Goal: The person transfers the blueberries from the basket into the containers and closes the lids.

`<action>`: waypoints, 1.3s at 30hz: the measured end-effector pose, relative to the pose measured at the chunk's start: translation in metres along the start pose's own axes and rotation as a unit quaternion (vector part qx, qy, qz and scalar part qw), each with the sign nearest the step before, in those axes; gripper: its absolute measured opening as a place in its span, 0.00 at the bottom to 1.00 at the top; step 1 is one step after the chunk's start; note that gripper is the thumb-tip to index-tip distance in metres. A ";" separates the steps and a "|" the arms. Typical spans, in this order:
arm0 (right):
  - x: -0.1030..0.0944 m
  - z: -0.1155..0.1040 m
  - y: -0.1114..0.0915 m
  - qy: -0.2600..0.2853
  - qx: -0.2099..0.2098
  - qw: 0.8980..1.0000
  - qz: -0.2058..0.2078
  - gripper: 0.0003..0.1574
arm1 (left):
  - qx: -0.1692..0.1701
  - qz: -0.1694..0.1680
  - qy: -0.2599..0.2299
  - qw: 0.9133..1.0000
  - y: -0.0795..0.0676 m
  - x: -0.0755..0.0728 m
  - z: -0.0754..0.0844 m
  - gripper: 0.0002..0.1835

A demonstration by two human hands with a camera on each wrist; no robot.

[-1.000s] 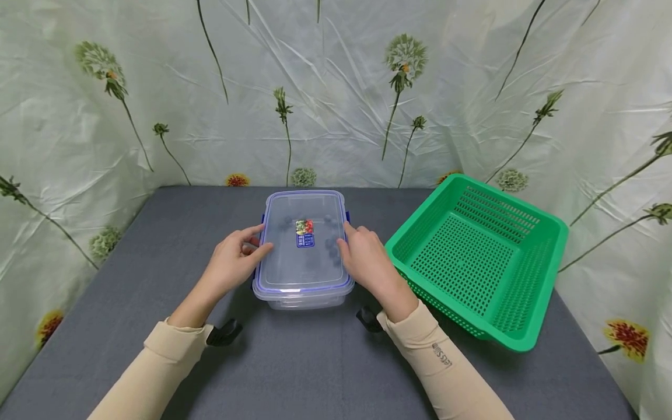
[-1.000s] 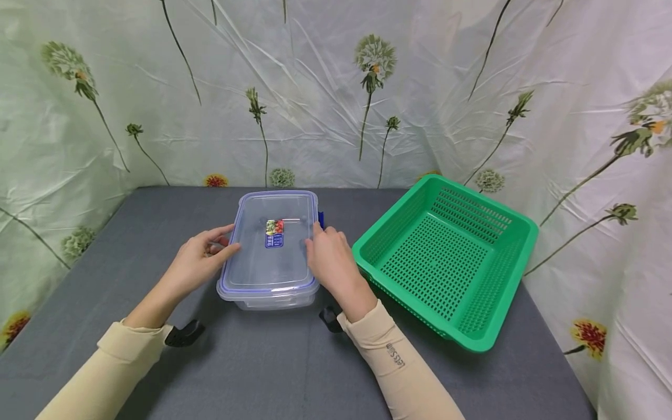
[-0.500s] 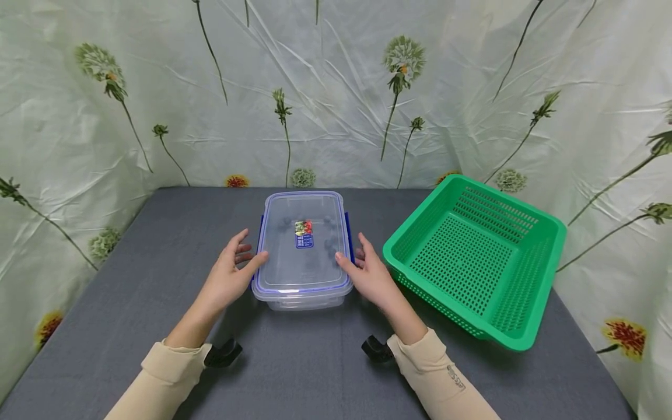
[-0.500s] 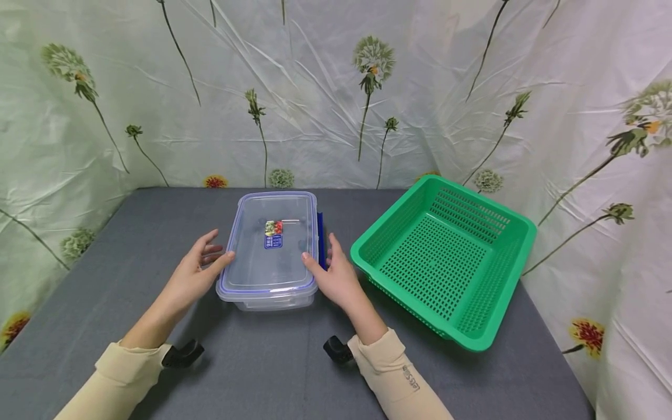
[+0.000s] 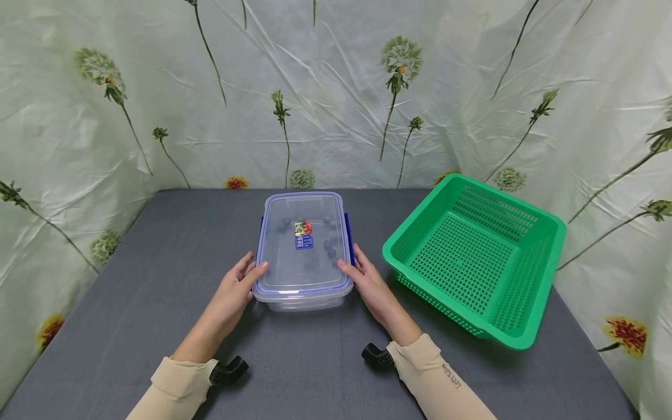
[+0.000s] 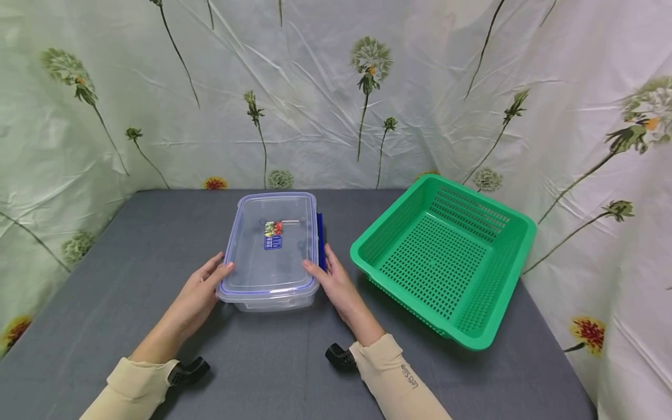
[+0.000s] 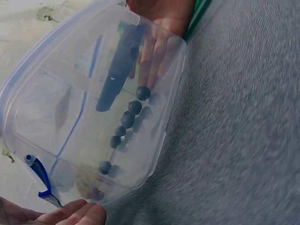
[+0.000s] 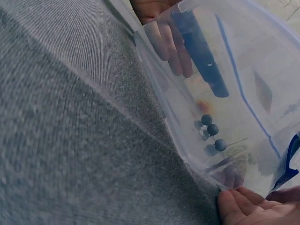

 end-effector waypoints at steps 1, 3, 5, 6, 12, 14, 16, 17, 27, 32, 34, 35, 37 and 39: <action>0.001 -0.001 0.000 0.006 -0.010 1.000 -0.009 0.54 | 0.000 -0.006 -0.012 1.000 0.000 0.001 -0.001 0.51; 0.002 -0.001 0.001 0.012 -0.017 1.000 -0.015 0.53 | 0.000 -0.010 -0.029 1.000 0.002 0.002 -0.003 0.49; 0.001 0.000 0.001 0.018 -0.017 1.000 -0.016 0.53 | 0.002 -0.010 -0.040 0.999 0.002 0.001 -0.004 0.46; 0.001 0.001 0.000 0.019 -0.015 1.000 -0.016 0.54 | 0.003 -0.008 -0.045 0.999 0.002 0.001 -0.004 0.45; -0.001 0.002 0.001 0.025 -0.011 0.999 -0.024 0.51 | 0.003 -0.010 -0.072 0.997 0.002 -0.001 -0.006 0.42; -0.002 0.002 0.001 0.024 -0.009 0.999 -0.019 0.49 | 0.003 -0.010 -0.079 0.997 0.002 -0.001 -0.006 0.40; -0.003 0.003 0.001 0.023 -0.005 1.000 -0.007 0.50 | 0.005 -0.006 -0.081 0.997 0.003 -0.001 -0.006 0.39; -0.003 0.003 0.001 0.021 -0.005 1.000 0.000 0.50 | 0.007 -0.004 -0.082 0.997 0.003 -0.002 -0.005 0.39; -0.005 -0.001 -0.003 -0.027 -0.034 0.998 0.041 0.51 | 0.042 0.006 -0.080 0.996 -0.002 -0.002 0.002 0.41; -0.003 -0.006 -0.002 -0.041 -0.063 0.997 0.030 0.53 | 0.052 -0.006 -0.054 0.997 -0.003 -0.001 0.004 0.41; -0.003 -0.006 -0.002 -0.048 -0.070 0.996 0.025 0.53 | 0.055 -0.008 -0.043 0.998 -0.004 0.000 0.004 0.40; -0.003 -0.006 -0.002 -0.053 -0.070 0.996 0.024 0.53 | 0.057 -0.009 -0.040 0.998 -0.004 0.000 0.004 0.40; -0.002 -0.006 -0.002 -0.058 -0.072 0.995 0.019 0.54 | 0.059 -0.011 -0.037 0.998 -0.004 0.001 0.004 0.40; 0.000 -0.007 -0.003 -0.063 -0.076 0.995 0.013 0.55 | 0.062 -0.014 -0.028 0.998 -0.004 0.002 0.005 0.42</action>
Point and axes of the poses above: each hand's wrist, its own y-axis towards the middle knuckle, its own x-axis out of the palm, z = x × y, the point moved 7 cm from there along y, towards the middle knuckle
